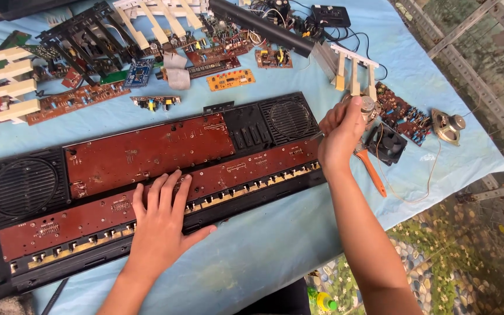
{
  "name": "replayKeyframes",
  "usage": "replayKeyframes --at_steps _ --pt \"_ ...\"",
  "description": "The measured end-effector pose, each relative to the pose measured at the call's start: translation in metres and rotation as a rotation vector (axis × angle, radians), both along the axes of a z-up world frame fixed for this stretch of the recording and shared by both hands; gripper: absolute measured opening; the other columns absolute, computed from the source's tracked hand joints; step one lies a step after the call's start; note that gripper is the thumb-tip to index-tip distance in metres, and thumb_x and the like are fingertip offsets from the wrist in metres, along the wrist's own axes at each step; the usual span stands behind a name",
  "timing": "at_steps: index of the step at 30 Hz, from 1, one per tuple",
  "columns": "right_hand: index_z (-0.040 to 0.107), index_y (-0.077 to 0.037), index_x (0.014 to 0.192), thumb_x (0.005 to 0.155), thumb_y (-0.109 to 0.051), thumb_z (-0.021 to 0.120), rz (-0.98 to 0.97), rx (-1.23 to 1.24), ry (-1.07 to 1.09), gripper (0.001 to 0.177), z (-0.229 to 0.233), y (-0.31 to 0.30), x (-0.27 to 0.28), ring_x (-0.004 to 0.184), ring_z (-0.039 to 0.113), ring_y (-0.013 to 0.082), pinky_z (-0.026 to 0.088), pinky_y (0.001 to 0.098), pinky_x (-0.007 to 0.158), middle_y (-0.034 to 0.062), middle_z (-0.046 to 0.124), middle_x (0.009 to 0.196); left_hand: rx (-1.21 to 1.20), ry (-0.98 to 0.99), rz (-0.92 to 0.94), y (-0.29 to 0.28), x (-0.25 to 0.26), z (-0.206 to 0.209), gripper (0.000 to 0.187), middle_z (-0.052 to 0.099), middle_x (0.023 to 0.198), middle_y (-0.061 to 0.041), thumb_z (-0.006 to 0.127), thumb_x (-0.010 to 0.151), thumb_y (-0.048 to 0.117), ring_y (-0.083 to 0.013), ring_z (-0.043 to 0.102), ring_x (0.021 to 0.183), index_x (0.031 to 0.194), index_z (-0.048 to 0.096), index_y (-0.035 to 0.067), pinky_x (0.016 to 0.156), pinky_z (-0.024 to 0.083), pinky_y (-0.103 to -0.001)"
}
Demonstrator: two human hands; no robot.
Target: The person uses a screwdriver to unscrew and remove a screw from the back panel of a disassembled electronic device. The person then places the screw on the table.
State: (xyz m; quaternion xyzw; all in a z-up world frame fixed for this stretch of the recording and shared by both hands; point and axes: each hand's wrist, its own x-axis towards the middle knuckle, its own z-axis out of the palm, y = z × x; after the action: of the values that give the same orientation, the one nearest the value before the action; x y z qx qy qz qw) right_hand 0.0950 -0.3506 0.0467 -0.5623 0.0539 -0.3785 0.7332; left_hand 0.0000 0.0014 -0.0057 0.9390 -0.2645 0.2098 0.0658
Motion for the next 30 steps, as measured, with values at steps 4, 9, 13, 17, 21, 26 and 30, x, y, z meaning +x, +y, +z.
replayKeyframes --at_steps 4,9,13,17,21,26,30 --pt "0.025 -0.018 0.062 0.104 -0.032 0.043 0.102 0.043 -0.021 0.048 -0.004 0.001 0.005 0.048 0.01 0.0094 0.009 0.0308 0.046 -0.0039 0.014 0.055 -0.001 0.0 0.006 0.0 0.001 0.001 0.103 0.048 0.152 -0.012 0.059 0.08 0.083 -0.0322 0.046 0.139 0.15 0.047 0.008 0.116 0.034 -0.061" --pt "0.023 -0.017 0.06 0.106 -0.027 0.039 0.272 -0.089 -0.064 0.05 -0.018 -0.009 0.003 0.051 0.01 0.0109 0.009 0.0322 0.05 -0.0031 0.011 0.056 0.024 0.006 0.016 0.0 0.0 0.0 0.105 0.048 0.154 -0.011 0.058 0.078 0.085 -0.0317 0.045 0.14 0.15 0.048 0.01 0.117 0.033 -0.061" --pt "0.024 -0.016 0.061 0.106 -0.023 0.036 0.338 -0.106 -0.047 0.048 -0.023 -0.025 -0.002 0.054 0.009 0.0119 0.01 0.0326 0.053 -0.0024 0.011 0.058 0.001 -0.004 0.009 0.0 0.001 0.001 0.104 0.049 0.152 -0.01 0.059 0.078 0.085 -0.0312 0.046 0.139 0.149 0.049 0.01 0.116 0.034 -0.06" --pt "0.027 -0.018 0.059 0.102 -0.026 0.036 0.593 0.0 0.012 0.045 -0.025 -0.046 0.003 0.052 0.007 0.0121 0.009 0.0329 0.052 -0.0031 0.012 0.056 0.015 -0.016 0.016 0.0 0.0 0.001 0.103 0.049 0.153 -0.011 0.056 0.08 0.085 -0.0311 0.046 0.139 0.15 0.048 0.009 0.116 0.034 -0.06" --pt "0.026 -0.019 0.063 0.105 -0.03 0.035 0.557 0.064 0.032 0.045 -0.019 -0.044 0.005 0.055 0.005 0.0125 0.009 0.0333 0.053 -0.0026 0.01 0.059 0.021 -0.045 0.017 0.0 0.0 0.0 0.102 0.05 0.151 -0.011 0.055 0.081 0.086 -0.0309 0.047 0.138 0.148 0.049 0.009 0.115 0.035 -0.06" --pt "0.03 -0.016 0.065 0.106 -0.045 0.043 -0.045 0.045 -0.053 0.051 -0.002 0.009 -0.002 0.052 0.017 0.0111 0.017 0.0293 0.049 -0.0022 0.019 0.059 0.018 -0.052 0.021 0.001 0.001 -0.001 0.103 0.05 0.15 -0.011 0.054 0.081 0.087 -0.0314 0.048 0.136 0.148 0.049 0.009 0.114 0.035 -0.059" --pt "0.026 -0.018 0.064 0.105 -0.037 0.044 -0.073 0.09 -0.061 0.048 -0.012 0.009 0.009 0.05 0.012 0.0082 0.011 0.0299 0.046 -0.0045 0.017 0.056 0.006 -0.033 0.012 -0.001 0.001 0.002 0.101 0.05 0.15 -0.011 0.055 0.082 0.084 -0.0315 0.047 0.137 0.149 0.048 0.009 0.116 0.034 -0.06"
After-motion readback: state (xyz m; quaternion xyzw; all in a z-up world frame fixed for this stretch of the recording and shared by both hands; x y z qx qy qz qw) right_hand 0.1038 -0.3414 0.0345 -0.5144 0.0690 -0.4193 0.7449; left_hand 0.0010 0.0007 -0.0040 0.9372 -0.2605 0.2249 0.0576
